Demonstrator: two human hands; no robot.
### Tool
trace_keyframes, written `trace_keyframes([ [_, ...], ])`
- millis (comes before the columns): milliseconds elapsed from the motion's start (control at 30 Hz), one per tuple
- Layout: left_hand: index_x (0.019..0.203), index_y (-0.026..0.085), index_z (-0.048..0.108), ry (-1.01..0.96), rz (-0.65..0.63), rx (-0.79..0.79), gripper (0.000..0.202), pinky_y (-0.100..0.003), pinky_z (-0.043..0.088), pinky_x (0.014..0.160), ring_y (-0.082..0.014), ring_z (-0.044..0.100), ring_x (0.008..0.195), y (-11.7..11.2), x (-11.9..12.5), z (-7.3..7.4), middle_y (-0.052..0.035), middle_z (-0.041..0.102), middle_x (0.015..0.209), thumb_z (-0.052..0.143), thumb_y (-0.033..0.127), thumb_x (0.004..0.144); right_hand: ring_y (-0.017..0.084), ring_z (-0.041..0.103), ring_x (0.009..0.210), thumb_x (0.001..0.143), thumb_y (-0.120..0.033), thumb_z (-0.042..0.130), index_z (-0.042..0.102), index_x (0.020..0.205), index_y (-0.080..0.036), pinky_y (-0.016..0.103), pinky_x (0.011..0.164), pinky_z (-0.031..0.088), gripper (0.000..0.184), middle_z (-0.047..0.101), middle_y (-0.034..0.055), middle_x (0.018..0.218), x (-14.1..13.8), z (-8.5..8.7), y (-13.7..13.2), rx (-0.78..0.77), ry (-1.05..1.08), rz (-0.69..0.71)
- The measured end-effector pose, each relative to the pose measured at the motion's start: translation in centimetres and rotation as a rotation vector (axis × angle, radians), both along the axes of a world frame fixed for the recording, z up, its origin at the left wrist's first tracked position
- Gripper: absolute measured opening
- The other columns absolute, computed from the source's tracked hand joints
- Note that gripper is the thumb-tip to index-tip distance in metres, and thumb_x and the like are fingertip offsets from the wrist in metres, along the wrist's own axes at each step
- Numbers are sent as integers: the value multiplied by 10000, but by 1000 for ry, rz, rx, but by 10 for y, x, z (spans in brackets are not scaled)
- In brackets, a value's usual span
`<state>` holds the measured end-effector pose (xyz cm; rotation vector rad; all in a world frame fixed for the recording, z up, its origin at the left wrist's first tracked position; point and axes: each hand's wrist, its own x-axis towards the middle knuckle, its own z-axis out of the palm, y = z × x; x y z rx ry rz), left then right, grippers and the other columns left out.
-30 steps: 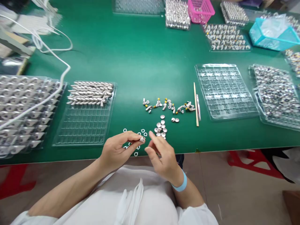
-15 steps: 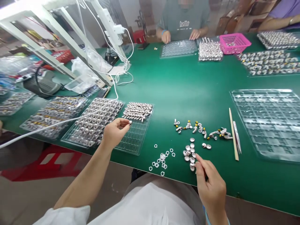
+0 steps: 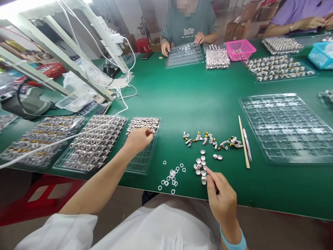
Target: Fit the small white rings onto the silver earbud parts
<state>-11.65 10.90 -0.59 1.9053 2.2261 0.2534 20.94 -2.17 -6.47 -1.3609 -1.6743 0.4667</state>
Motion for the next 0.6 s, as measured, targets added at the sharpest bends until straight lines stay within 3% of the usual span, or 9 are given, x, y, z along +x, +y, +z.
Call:
trace_keyframes([
  [267, 773, 180, 694, 125, -11, -80, 199, -366, 494, 739, -284, 668, 820, 9, 3, 0, -113, 726, 797, 526, 273, 826, 156, 634, 723, 913, -97, 557, 668, 1166, -207, 294, 659, 523, 298, 691, 61, 912, -4, 1, 2, 13, 43, 64],
  [433, 750, 183, 693, 158, -30, -63, 241, -360, 495, 724, -287, 672, 794, 3, 7, 4, -111, 723, 771, 542, 340, 852, 156, 620, 752, 930, -113, 537, 658, 1177, -202, 294, 677, 512, 289, 678, 63, 893, -5, -1, 1, -14, 50, 73],
  [533, 880, 174, 705, 126, -75, 27, 251, -351, 499, 747, -268, 665, 842, -7, 20, 3, -107, 730, 874, 522, 344, 895, 147, 603, 733, 923, -97, 541, 654, 1180, -196, 287, 664, 501, 297, 663, 57, 874, -6, -1, 1, -12, 51, 79],
  [600, 995, 147, 701, 14, -223, 178, 257, -348, 508, 784, -247, 660, 856, -12, 34, -1, -109, 727, 905, 532, 321, 912, 144, 594, 722, 919, -86, 543, 653, 1180, -190, 283, 654, 493, 301, 653, 52, 853, -6, 0, 1, -8, 52, 83],
])
